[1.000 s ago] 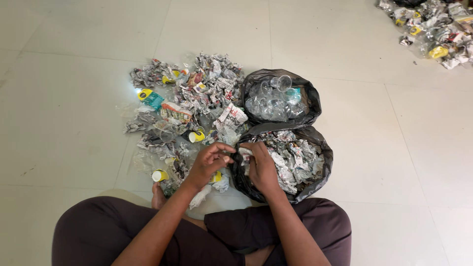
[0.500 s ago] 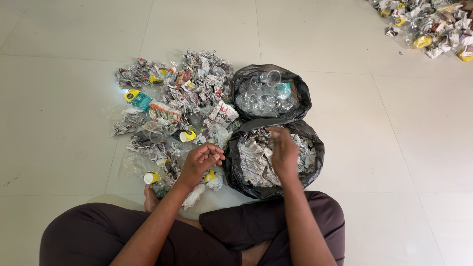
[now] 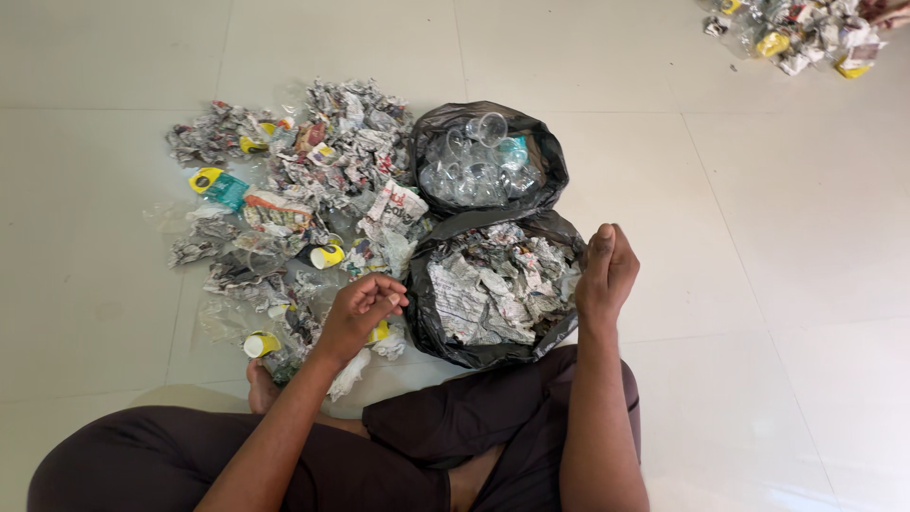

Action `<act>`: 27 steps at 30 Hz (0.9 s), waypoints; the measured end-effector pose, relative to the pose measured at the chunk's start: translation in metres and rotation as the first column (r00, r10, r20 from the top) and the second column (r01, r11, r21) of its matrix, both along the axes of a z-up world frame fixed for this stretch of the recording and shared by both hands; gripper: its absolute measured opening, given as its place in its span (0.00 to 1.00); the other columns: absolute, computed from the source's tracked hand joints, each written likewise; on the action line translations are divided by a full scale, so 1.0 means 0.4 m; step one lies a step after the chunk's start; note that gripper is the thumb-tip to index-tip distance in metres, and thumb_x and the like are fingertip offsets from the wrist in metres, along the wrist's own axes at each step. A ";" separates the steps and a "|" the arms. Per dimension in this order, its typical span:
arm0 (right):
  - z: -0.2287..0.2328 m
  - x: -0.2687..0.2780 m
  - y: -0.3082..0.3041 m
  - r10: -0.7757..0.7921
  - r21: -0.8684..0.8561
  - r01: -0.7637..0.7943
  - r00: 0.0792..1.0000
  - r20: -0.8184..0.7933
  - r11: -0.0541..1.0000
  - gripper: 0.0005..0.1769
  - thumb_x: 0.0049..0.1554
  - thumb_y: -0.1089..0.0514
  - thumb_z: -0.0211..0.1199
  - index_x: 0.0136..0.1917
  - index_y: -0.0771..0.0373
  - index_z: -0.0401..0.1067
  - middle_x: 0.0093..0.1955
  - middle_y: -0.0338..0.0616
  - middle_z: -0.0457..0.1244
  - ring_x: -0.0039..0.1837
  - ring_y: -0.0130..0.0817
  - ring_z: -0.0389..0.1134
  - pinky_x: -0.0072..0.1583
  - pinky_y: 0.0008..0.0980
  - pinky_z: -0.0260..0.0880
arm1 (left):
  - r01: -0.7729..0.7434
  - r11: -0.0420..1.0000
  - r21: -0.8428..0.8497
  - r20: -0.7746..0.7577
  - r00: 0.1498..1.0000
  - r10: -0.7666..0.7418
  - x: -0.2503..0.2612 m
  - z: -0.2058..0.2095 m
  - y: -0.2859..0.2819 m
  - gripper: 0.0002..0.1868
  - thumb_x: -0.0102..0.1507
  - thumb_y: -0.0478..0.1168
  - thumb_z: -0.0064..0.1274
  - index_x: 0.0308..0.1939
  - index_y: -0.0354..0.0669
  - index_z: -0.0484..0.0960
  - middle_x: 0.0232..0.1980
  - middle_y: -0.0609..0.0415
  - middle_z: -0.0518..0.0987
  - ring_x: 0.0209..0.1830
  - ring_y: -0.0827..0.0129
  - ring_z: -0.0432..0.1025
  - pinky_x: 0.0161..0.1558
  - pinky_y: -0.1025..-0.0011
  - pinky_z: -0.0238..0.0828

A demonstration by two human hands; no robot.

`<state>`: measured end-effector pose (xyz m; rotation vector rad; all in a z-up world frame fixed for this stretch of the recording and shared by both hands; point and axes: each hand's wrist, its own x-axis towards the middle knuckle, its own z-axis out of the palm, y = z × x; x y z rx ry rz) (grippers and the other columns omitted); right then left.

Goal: The person sits on the floor and sorts mixed recyclables from a pile into two black plastic bags. They handle crumpled paper, plastic wrappers, and small plastic cups, placing items into the appropriate bag by hand.

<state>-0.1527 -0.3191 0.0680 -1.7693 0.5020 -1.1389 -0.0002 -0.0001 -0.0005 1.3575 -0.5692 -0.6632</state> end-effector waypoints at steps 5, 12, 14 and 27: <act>0.053 -0.015 -0.001 0.002 0.000 -0.002 0.988 0.156 1.000 0.27 0.72 0.40 0.47 0.41 0.62 0.62 0.31 0.35 0.58 0.32 0.21 0.60 0.36 0.24 0.60 | 0.025 1.000 -0.008 0.037 0.999 -0.024 0.001 -0.020 -0.002 0.10 0.66 0.35 0.52 0.50 0.34 0.79 0.45 0.52 0.82 0.46 0.73 0.78 0.49 0.72 0.77; -0.005 -0.037 -0.056 -0.032 0.059 0.019 0.973 0.226 0.998 0.27 0.74 0.43 0.48 0.40 0.64 0.63 0.31 0.38 0.55 0.30 0.22 0.49 0.32 0.26 0.45 | 0.044 0.998 0.048 0.075 0.996 -0.048 0.002 -0.047 -0.005 0.10 0.65 0.34 0.53 0.50 0.35 0.80 0.43 0.52 0.83 0.42 0.75 0.77 0.47 0.74 0.75; -0.041 -0.030 -0.085 -0.012 -0.071 0.032 0.966 0.258 0.997 0.30 0.76 0.42 0.47 0.35 0.59 0.56 0.27 0.35 0.51 0.28 0.21 0.45 0.31 0.25 0.41 | 0.043 0.996 0.080 0.090 0.995 -0.050 0.001 -0.048 -0.004 0.10 0.65 0.34 0.53 0.50 0.36 0.80 0.42 0.53 0.83 0.41 0.75 0.77 0.45 0.75 0.74; 0.039 -0.022 -0.004 0.072 -0.039 -0.077 0.991 -0.110 0.996 0.22 0.73 0.44 0.47 0.44 0.62 0.62 0.31 0.31 0.52 0.33 0.18 0.50 0.35 0.23 0.52 | 0.025 0.993 0.117 0.150 0.988 -0.043 0.000 -0.036 -0.005 0.08 0.66 0.34 0.52 0.48 0.37 0.81 0.41 0.54 0.84 0.40 0.77 0.77 0.43 0.76 0.74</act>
